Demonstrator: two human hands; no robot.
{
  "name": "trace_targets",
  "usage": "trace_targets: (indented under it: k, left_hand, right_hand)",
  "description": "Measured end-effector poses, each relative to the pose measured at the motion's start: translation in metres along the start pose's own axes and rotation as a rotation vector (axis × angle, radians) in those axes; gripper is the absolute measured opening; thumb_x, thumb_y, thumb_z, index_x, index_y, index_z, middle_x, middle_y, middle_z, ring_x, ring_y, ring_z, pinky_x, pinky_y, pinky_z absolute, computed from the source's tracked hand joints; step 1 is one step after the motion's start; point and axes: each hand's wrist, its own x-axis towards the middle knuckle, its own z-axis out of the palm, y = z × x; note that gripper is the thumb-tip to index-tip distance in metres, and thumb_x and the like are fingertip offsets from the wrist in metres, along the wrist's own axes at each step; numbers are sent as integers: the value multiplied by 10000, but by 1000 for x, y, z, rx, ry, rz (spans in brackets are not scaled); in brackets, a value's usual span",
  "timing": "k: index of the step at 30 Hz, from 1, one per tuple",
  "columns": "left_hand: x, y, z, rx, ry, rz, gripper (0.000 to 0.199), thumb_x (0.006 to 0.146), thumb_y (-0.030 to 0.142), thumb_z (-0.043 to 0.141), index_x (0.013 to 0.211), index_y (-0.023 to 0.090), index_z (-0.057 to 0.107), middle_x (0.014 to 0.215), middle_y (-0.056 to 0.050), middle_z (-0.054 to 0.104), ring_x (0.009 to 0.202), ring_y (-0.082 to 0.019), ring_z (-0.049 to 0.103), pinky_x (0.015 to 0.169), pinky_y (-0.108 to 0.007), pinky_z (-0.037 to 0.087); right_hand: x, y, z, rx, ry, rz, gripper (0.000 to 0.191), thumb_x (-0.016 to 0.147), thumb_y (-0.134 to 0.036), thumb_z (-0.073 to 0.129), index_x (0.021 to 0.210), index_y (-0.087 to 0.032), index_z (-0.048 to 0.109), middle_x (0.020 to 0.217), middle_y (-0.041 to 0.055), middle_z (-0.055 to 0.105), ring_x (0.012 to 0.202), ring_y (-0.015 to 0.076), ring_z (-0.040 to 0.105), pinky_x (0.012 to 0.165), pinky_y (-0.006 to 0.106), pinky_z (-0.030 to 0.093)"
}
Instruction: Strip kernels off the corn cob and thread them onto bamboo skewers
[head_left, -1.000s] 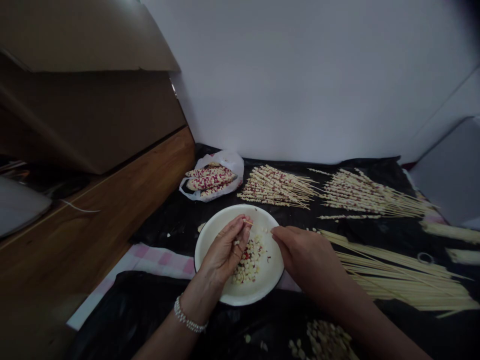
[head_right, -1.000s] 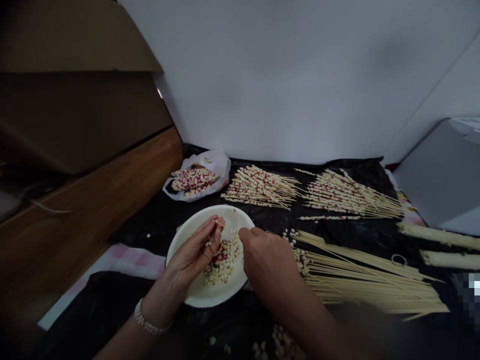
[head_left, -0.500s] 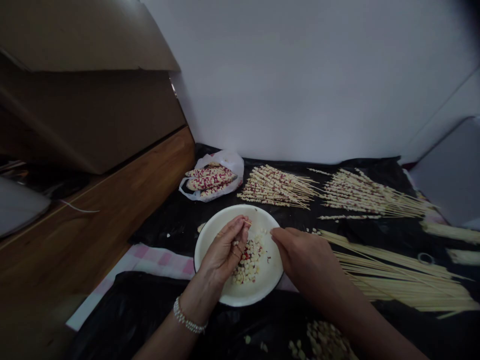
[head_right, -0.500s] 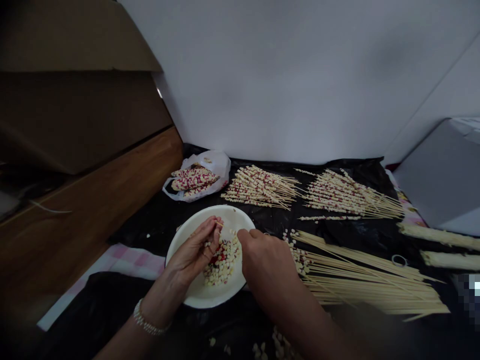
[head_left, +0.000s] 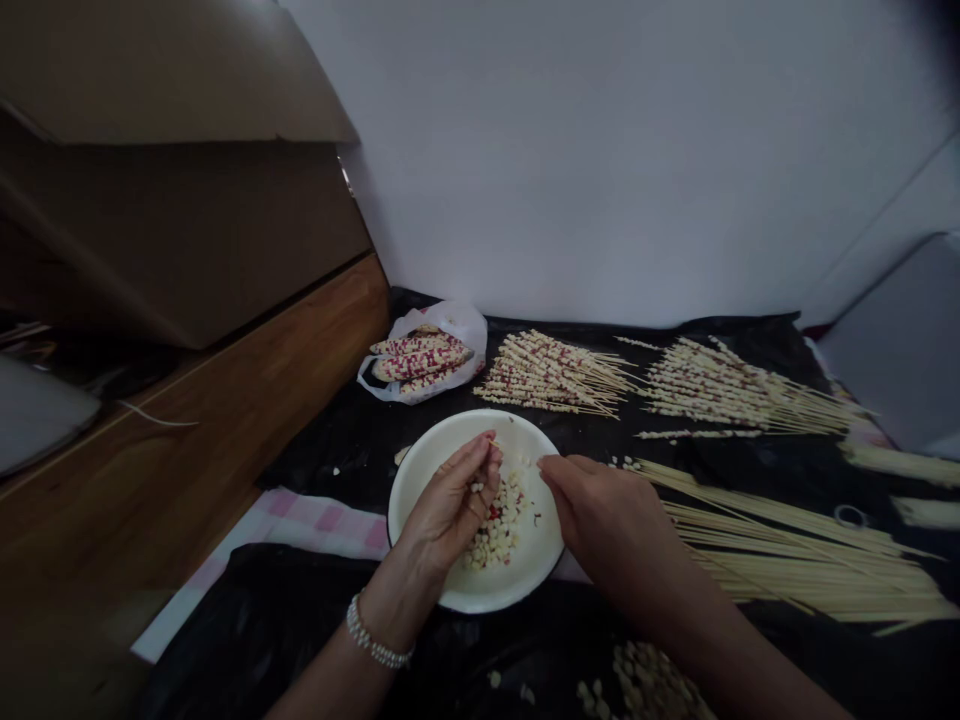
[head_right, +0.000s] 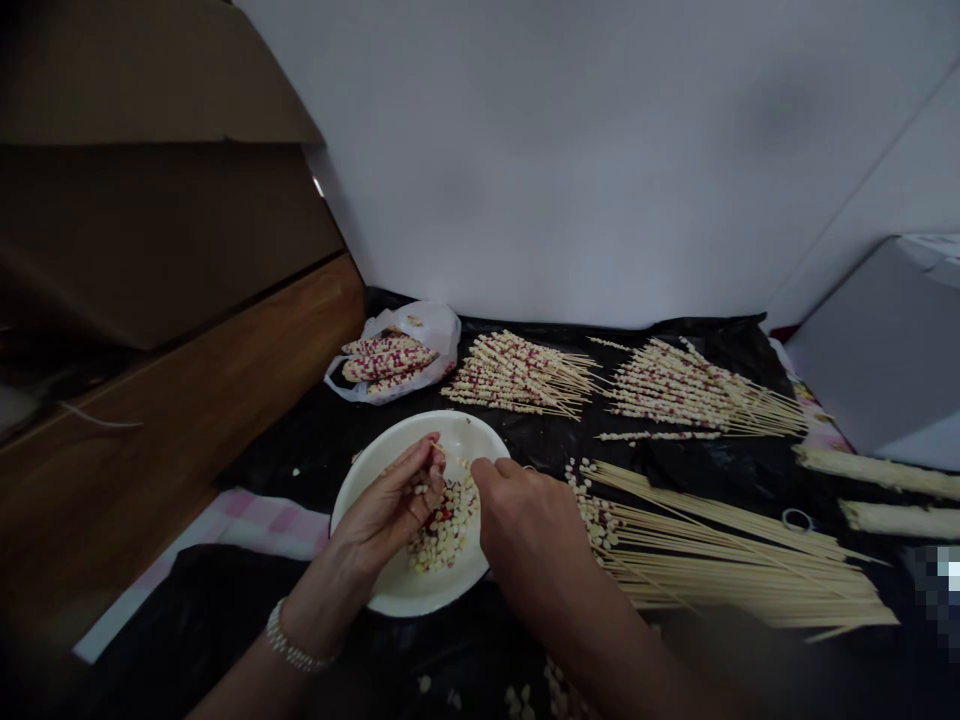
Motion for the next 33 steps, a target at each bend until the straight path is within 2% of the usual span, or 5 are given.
trace_targets:
  k: [7, 15, 18, 23, 33]
  left_hand:
    - [-3, 1, 1, -24, -28, -72, 123, 795, 52, 676, 895, 119, 703, 795, -34, 709, 710, -83, 670, 670, -140, 545]
    - [-10, -4, 3, 9, -130, -167, 78, 825, 98, 662, 890, 98, 706, 810, -46, 737, 714, -105, 693, 702, -170, 568]
    - [-5, -2, 2, -34, -155, -190, 146, 873, 145, 600, 949, 61, 692, 934, -130, 744, 889, -190, 717, 858, -285, 574]
    - [1, -3, -3, 3, -140, -128, 371, 805, -57, 520, 1143, 51, 629, 1113, -176, 713, 1149, -256, 635, 1027, -379, 489]
    - [-3, -4, 1, 11, -16, -56, 211, 870, 25, 543, 1035, 81, 661, 1024, -136, 730, 925, -176, 720, 803, -232, 592]
  right_hand:
    - [-1, 1, 4, 9, 93, -53, 194, 856, -95, 445, 806, -193, 605, 712, 26, 634, 568, 153, 551, 506, 288, 208]
    - [0, -1, 7, 49, 66, -66, 188, 880, -110, 440, 829, -180, 606, 734, 36, 643, 629, 168, 589, 526, 286, 258]
    - [1, 3, 6, 28, 81, -33, 183, 887, -127, 458, 858, -185, 629, 755, 39, 658, 650, 175, 605, 540, 284, 289]
    - [2, 7, 5, 44, 86, 0, 210, 883, -101, 450, 893, -182, 644, 817, 51, 687, 750, 181, 640, 593, 273, 354]
    - [2, 8, 7, 36, 102, -26, 234, 856, -90, 425, 863, -179, 641, 820, 57, 692, 746, 179, 646, 597, 271, 370]
